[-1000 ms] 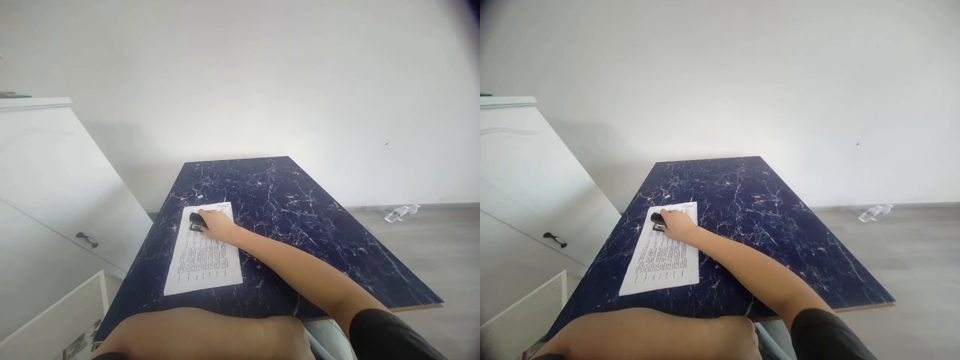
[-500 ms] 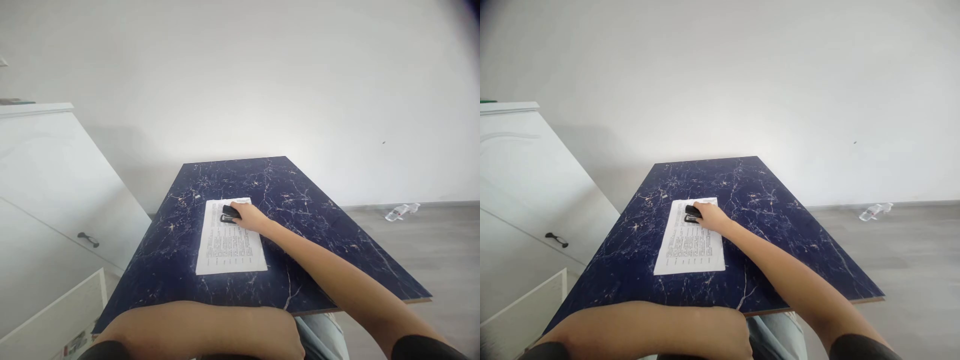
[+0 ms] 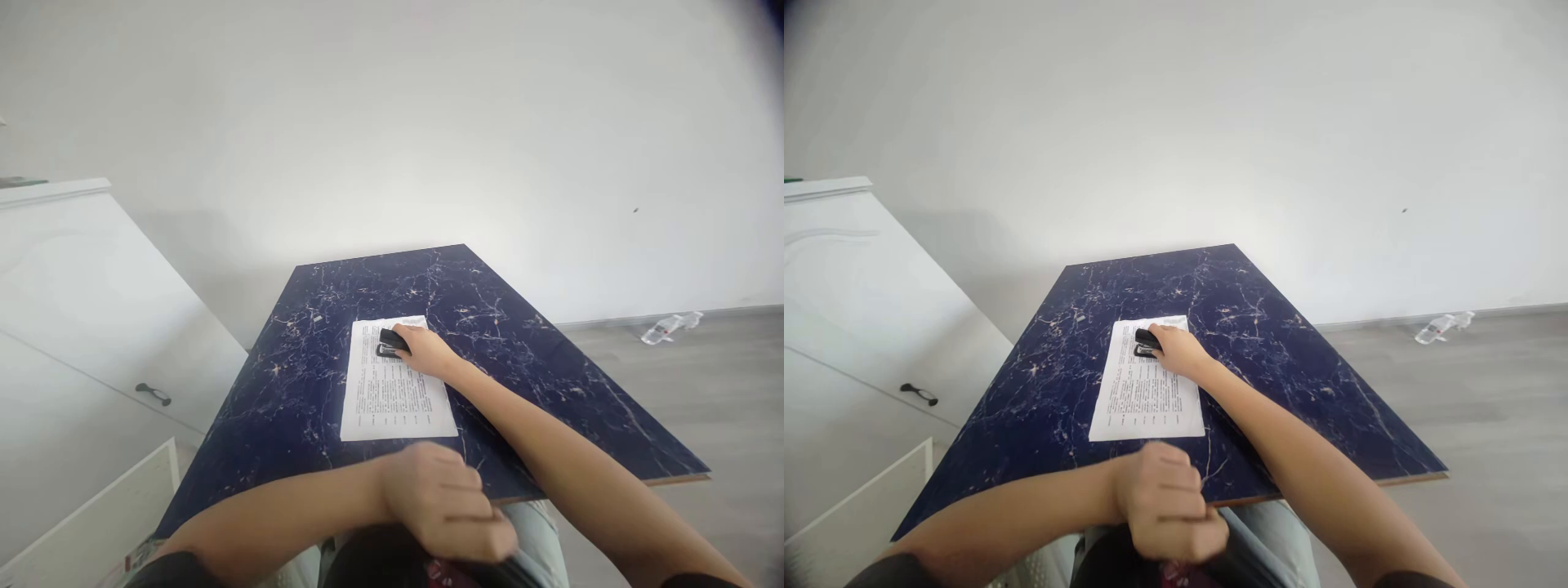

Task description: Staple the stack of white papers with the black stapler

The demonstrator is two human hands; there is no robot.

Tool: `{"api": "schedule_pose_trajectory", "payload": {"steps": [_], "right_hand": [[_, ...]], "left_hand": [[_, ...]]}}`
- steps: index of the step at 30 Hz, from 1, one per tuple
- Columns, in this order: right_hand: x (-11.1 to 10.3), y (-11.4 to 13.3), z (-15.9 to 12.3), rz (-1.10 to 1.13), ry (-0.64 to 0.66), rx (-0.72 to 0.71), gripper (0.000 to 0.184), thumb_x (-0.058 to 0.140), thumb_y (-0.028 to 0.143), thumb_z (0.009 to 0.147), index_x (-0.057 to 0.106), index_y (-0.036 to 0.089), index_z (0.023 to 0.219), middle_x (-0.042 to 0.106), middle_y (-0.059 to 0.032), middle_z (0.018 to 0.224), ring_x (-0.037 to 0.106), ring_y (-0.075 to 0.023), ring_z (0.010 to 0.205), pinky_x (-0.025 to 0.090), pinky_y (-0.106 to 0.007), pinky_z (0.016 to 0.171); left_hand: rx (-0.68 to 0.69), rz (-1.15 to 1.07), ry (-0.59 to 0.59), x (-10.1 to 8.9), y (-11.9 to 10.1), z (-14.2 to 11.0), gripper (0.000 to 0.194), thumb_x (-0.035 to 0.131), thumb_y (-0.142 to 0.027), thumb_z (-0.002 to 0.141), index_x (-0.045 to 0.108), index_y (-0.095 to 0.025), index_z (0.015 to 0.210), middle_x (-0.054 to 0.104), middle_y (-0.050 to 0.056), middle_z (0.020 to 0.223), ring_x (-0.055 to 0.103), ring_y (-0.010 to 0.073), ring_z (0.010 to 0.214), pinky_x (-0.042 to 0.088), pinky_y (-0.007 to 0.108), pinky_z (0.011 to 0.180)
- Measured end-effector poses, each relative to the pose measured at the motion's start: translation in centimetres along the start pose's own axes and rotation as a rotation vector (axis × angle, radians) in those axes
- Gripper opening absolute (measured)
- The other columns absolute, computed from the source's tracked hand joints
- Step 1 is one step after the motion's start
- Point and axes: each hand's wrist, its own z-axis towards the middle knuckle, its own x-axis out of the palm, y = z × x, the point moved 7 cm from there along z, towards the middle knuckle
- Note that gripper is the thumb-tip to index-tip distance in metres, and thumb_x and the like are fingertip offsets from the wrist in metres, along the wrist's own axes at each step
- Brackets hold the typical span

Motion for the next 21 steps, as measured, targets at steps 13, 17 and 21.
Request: {"api": "schedule_pose_trajectory", "payload": {"steps": [13,17,21], "right_hand": [[-8.2,-5.1,-1.6,0.098,-0.381,0.17,0.03,0.065,0.024,0.091,0.065,0.02,0.12,0.073,-0.0124,0.113,0.068,-0.0275,0.1,0.051,-0.038,0.083],[-7.9,-9.2,-1.8,-0.081,-0.322,0.271,0.029,0.066,0.021,0.087,0.067,0.02,0.115,0.073,-0.0119,0.109,0.067,-0.0287,0.096,0.049,-0.034,0.076],[-6.5,-11.9,-1.7,-0.135,-0.214,0.36,0.029,0.068,0.023,0.084,0.068,0.019,0.113,0.074,-0.012,0.101,0.068,-0.0283,0.088,0.046,-0.031,0.069]], "left_hand": [[-1.71,0.5,-0.264,-12.6,18.7,-18.3,0.03,0.048,-0.039,0.1,0.059,-0.018,0.118,0.071,0.012,0.099,0.068,0.0269,0.096,0.052,0.036,0.084],[-1.742,0.462,-0.08,-9.6,19.0,-17.8,0.045,0.042,-0.051,0.103,0.056,-0.015,0.127,0.067,0.019,0.121,0.062,0.0339,0.117,0.05,0.043,0.097],[-1.775,0.438,0.004,-8.7,18.9,-17.7,0.054,0.047,-0.056,0.1,0.054,-0.01,0.128,0.064,0.024,0.123,0.061,0.0383,0.118,0.05,0.046,0.096]]}}
